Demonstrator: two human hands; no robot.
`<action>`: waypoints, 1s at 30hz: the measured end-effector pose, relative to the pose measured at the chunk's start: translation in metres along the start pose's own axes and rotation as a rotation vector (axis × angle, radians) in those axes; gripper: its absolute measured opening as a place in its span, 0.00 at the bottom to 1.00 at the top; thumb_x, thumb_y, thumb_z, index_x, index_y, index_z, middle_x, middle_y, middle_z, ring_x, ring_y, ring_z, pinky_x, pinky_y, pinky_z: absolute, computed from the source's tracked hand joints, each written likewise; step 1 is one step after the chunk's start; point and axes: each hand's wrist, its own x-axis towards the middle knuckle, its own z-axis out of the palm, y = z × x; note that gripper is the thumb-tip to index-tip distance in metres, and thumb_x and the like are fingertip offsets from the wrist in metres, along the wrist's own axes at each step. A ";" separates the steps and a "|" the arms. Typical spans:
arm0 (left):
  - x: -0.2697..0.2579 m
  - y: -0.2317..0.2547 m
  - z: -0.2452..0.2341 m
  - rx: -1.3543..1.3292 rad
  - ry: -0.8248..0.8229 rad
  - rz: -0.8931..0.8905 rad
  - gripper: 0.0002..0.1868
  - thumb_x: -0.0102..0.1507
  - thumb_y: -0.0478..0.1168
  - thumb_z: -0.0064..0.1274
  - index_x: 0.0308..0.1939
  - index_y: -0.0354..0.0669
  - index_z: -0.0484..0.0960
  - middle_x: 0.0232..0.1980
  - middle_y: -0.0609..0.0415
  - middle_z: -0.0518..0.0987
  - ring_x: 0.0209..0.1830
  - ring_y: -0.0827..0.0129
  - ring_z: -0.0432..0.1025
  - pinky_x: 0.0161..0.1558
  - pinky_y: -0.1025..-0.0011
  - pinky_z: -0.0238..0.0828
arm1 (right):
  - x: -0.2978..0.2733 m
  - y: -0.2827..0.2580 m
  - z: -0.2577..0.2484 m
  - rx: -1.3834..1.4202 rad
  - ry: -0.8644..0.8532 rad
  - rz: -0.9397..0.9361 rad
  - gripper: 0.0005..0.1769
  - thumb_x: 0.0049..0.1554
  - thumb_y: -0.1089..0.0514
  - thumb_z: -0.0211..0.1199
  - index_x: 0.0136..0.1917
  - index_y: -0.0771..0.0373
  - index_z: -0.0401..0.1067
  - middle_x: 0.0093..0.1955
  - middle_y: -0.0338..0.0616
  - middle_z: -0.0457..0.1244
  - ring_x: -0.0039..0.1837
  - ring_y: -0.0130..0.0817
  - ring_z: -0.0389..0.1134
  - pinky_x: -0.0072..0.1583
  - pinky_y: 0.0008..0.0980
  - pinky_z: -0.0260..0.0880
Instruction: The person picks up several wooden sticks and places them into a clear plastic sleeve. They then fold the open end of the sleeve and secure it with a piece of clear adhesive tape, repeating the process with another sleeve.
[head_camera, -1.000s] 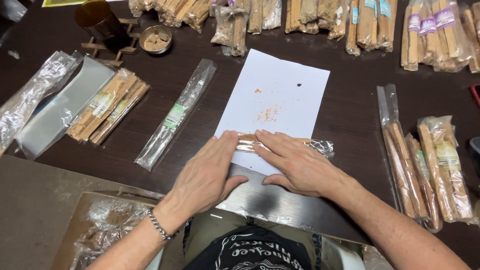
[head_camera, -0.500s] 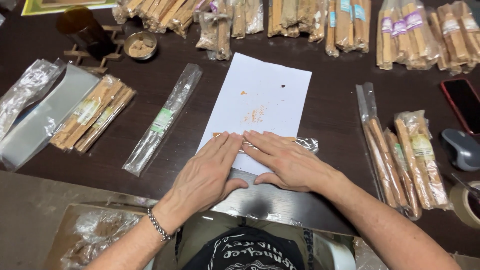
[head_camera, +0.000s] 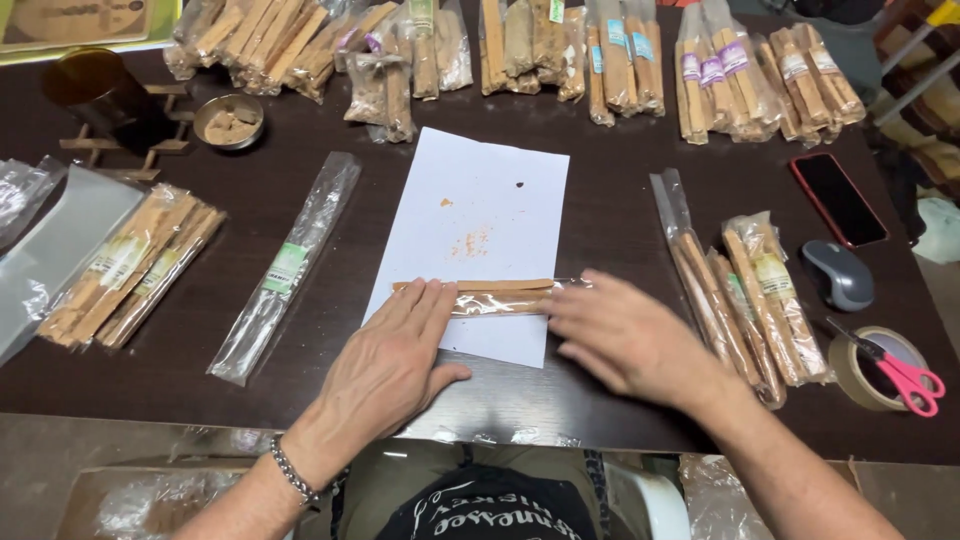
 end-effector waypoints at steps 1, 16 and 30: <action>-0.001 -0.001 0.000 0.000 0.000 -0.001 0.48 0.65 0.66 0.46 0.77 0.34 0.58 0.73 0.34 0.67 0.77 0.47 0.57 0.76 0.54 0.46 | 0.001 -0.003 0.003 0.001 0.000 -0.001 0.14 0.61 0.54 0.63 0.58 0.60 0.78 0.61 0.46 0.71 0.67 0.45 0.70 0.74 0.54 0.60; 0.001 -0.004 0.007 0.018 0.065 0.031 0.46 0.65 0.65 0.47 0.75 0.34 0.61 0.72 0.33 0.68 0.75 0.44 0.60 0.74 0.52 0.49 | -0.018 0.020 0.017 -0.126 -0.060 0.254 0.15 0.62 0.55 0.60 0.62 0.55 0.77 0.56 0.39 0.73 0.62 0.34 0.73 0.71 0.39 0.69; 0.000 -0.004 0.008 0.009 0.062 0.007 0.31 0.70 0.50 0.42 0.72 0.33 0.67 0.69 0.33 0.72 0.74 0.46 0.62 0.73 0.54 0.53 | -0.026 0.046 0.022 -0.216 -0.153 0.124 0.08 0.63 0.54 0.59 0.51 0.56 0.77 0.48 0.37 0.69 0.58 0.35 0.71 0.68 0.37 0.71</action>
